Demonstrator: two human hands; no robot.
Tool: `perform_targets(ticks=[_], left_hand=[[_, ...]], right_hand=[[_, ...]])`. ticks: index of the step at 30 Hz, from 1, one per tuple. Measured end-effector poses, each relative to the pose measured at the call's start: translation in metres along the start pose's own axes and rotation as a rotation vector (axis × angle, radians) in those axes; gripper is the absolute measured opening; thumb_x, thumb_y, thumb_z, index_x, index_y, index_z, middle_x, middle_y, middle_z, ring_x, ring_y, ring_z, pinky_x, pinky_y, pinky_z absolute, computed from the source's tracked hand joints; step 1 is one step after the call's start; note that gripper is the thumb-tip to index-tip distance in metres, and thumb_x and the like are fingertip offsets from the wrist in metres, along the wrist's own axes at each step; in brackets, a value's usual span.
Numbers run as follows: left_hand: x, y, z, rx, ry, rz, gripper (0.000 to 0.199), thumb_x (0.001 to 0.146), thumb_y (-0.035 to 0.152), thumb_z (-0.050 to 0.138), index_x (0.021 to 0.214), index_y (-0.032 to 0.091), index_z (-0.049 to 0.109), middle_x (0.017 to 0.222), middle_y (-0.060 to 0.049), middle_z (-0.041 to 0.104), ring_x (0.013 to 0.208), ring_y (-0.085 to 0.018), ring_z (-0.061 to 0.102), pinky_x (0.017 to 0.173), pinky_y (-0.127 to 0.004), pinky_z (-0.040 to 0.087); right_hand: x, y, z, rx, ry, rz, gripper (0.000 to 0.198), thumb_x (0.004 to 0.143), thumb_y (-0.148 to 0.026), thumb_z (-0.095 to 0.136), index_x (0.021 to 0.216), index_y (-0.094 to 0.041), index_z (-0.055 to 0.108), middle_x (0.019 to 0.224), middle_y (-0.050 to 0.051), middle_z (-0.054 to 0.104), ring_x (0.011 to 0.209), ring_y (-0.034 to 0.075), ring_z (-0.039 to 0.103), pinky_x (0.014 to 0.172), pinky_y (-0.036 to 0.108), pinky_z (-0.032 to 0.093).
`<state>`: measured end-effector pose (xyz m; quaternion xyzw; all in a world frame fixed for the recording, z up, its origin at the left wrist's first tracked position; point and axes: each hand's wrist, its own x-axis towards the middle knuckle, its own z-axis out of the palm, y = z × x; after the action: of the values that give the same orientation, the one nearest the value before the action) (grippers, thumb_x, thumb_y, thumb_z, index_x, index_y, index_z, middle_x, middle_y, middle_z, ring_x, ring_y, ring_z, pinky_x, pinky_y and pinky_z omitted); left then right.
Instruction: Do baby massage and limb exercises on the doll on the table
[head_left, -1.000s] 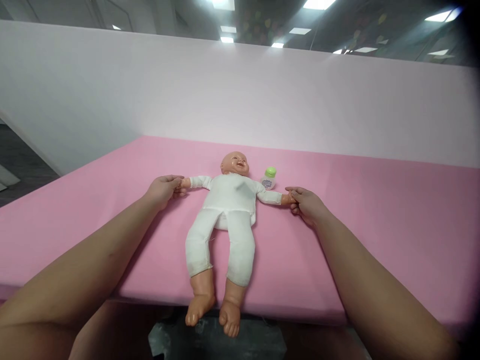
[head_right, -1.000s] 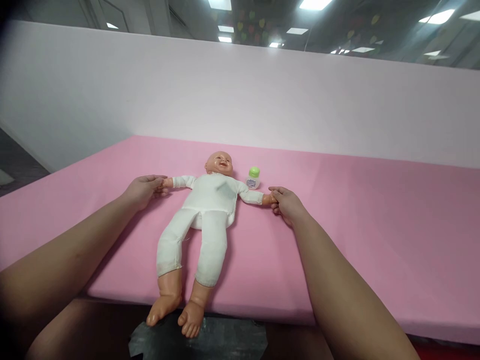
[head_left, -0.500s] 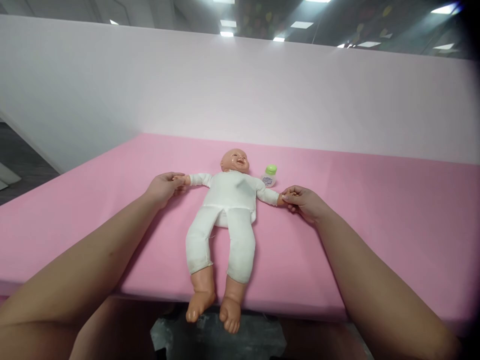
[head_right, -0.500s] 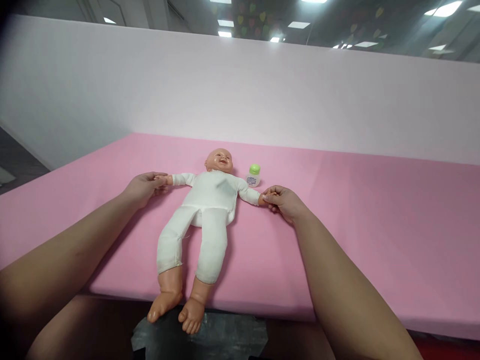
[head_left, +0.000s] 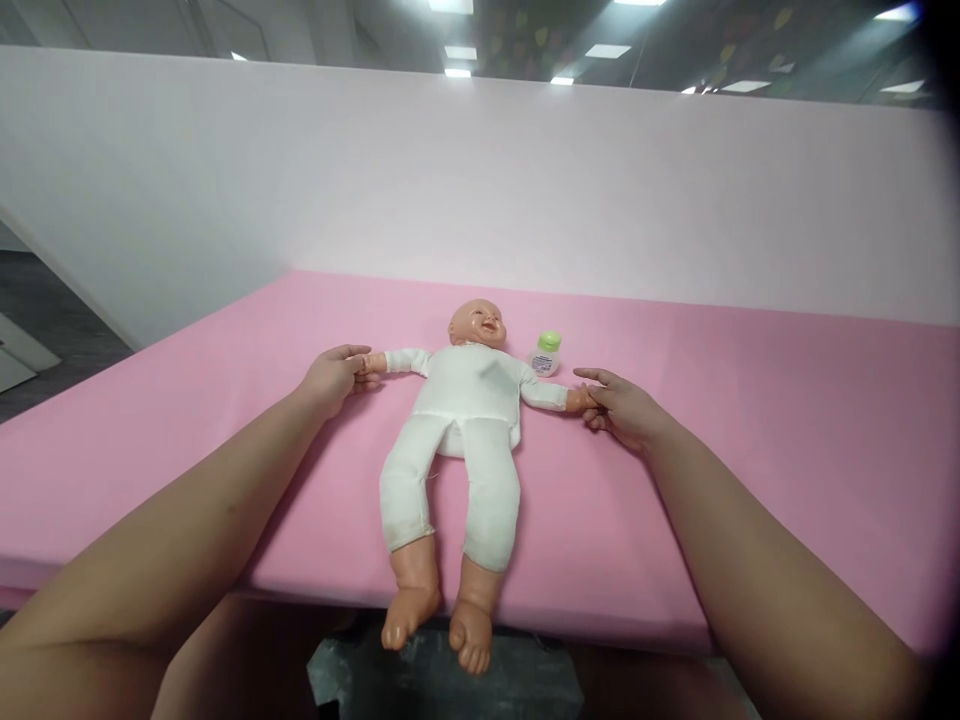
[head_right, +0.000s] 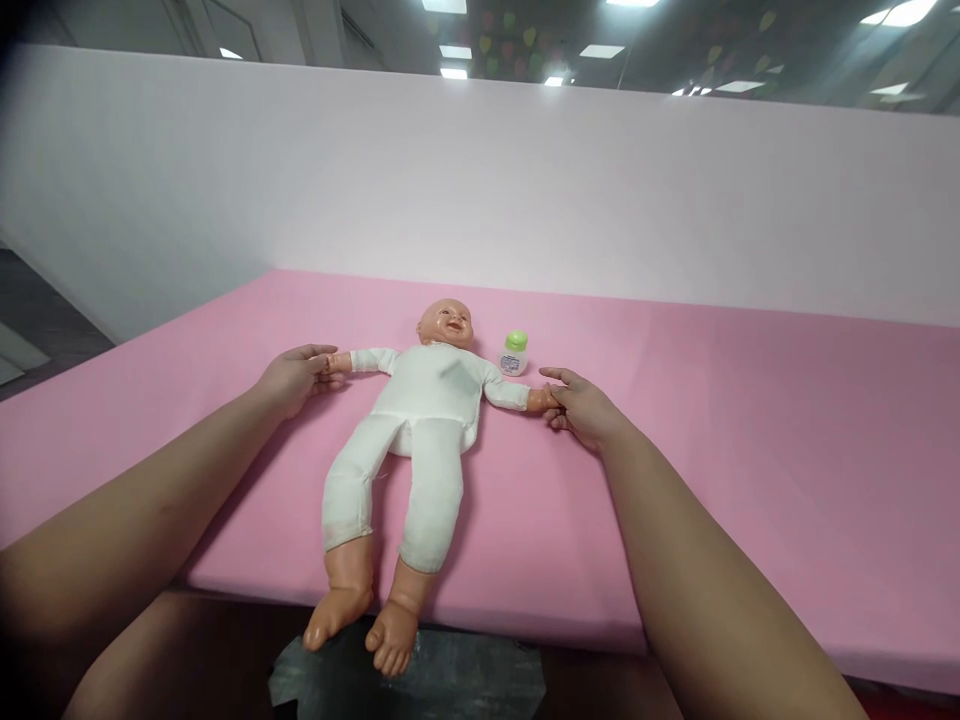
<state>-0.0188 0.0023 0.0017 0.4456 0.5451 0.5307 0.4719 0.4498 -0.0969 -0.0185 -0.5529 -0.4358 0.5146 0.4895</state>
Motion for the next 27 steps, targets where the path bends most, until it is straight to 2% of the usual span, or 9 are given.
perform_targets(ticks=[3, 5, 11, 16, 18, 21, 24, 27], left_hand=[[-0.0011, 0.0004, -0.0012, -0.009, -0.029, 0.005, 0.037, 0.084, 0.006, 0.067, 0.121, 0.008, 0.062, 0.091, -0.013, 0.07, 0.06, -0.02, 0.072, 0.069, -0.045, 0.067], [-0.0007, -0.0005, -0.0029, -0.016, -0.047, 0.008, 0.041, 0.083, 0.005, 0.069, 0.122, 0.009, 0.062, 0.092, -0.012, 0.069, 0.061, -0.019, 0.072, 0.071, -0.045, 0.067], [0.0018, -0.005, -0.0077, -0.002, -0.15, 0.042, 0.043, 0.072, 0.007, 0.082, 0.113, 0.008, 0.068, 0.096, -0.013, 0.072, 0.068, -0.018, 0.071, 0.075, -0.039, 0.066], [0.0018, -0.0052, -0.0067, 0.028, -0.13, 0.051, 0.029, 0.082, 0.018, 0.078, 0.109, 0.008, 0.072, 0.096, -0.016, 0.075, 0.066, -0.019, 0.072, 0.073, -0.039, 0.066], [0.0036, -0.0057, -0.0062, 0.033, -0.101, 0.04, 0.023, 0.088, 0.019, 0.073, 0.109, 0.008, 0.072, 0.094, -0.017, 0.075, 0.065, -0.02, 0.073, 0.072, -0.04, 0.067], [0.0069, -0.0067, -0.0061, 0.029, -0.064, 0.023, 0.02, 0.094, 0.018, 0.064, 0.109, 0.007, 0.071, 0.092, -0.018, 0.075, 0.066, -0.023, 0.075, 0.07, -0.042, 0.068], [0.0084, -0.0062, -0.0056, 0.017, -0.051, 0.0, 0.02, 0.094, 0.012, 0.06, 0.111, 0.007, 0.069, 0.094, -0.018, 0.074, 0.067, -0.024, 0.076, 0.07, -0.042, 0.068], [0.008, -0.0046, -0.0046, -0.008, -0.032, -0.022, 0.025, 0.089, 0.006, 0.064, 0.113, 0.007, 0.068, 0.097, -0.018, 0.074, 0.066, -0.023, 0.076, 0.068, -0.04, 0.068]], right_hand=[[0.0004, 0.0037, -0.0052, 0.072, -0.099, -0.017, 0.062, 0.084, -0.019, 0.079, 0.141, -0.025, 0.056, 0.089, 0.004, 0.069, 0.065, 0.015, 0.065, 0.06, 0.028, 0.059], [0.001, 0.0059, -0.0074, 0.065, -0.14, -0.033, 0.059, 0.08, -0.021, 0.085, 0.133, -0.023, 0.06, 0.088, 0.003, 0.068, 0.066, 0.014, 0.063, 0.063, 0.028, 0.058], [0.0015, 0.0061, -0.0051, -0.05, -0.143, -0.074, 0.042, 0.069, -0.031, 0.095, 0.099, -0.018, 0.068, 0.083, 0.003, 0.069, 0.061, 0.012, 0.058, 0.056, 0.026, 0.05], [-0.0005, 0.003, -0.0016, -0.098, -0.106, -0.077, 0.041, 0.066, -0.039, 0.096, 0.088, -0.016, 0.069, 0.071, 0.003, 0.066, 0.057, 0.011, 0.053, 0.049, 0.022, 0.04], [0.001, 0.0037, -0.0015, -0.086, -0.062, -0.063, 0.041, 0.07, -0.045, 0.093, 0.09, -0.016, 0.071, 0.064, 0.001, 0.062, 0.053, 0.01, 0.049, 0.047, 0.021, 0.038], [0.0052, 0.0061, -0.0015, -0.08, 0.032, -0.04, 0.035, 0.085, -0.048, 0.081, 0.098, -0.016, 0.072, 0.059, 0.0, 0.057, 0.048, 0.009, 0.046, 0.044, 0.021, 0.039], [0.0079, 0.0066, -0.0003, -0.095, 0.101, -0.024, 0.023, 0.098, -0.037, 0.066, 0.106, -0.016, 0.07, 0.06, 0.001, 0.058, 0.048, 0.011, 0.049, 0.042, 0.021, 0.041], [0.0066, 0.0042, 0.0002, -0.053, 0.104, -0.012, 0.018, 0.1, -0.024, 0.06, 0.116, -0.017, 0.066, 0.067, 0.003, 0.063, 0.051, 0.013, 0.056, 0.045, 0.022, 0.05]])
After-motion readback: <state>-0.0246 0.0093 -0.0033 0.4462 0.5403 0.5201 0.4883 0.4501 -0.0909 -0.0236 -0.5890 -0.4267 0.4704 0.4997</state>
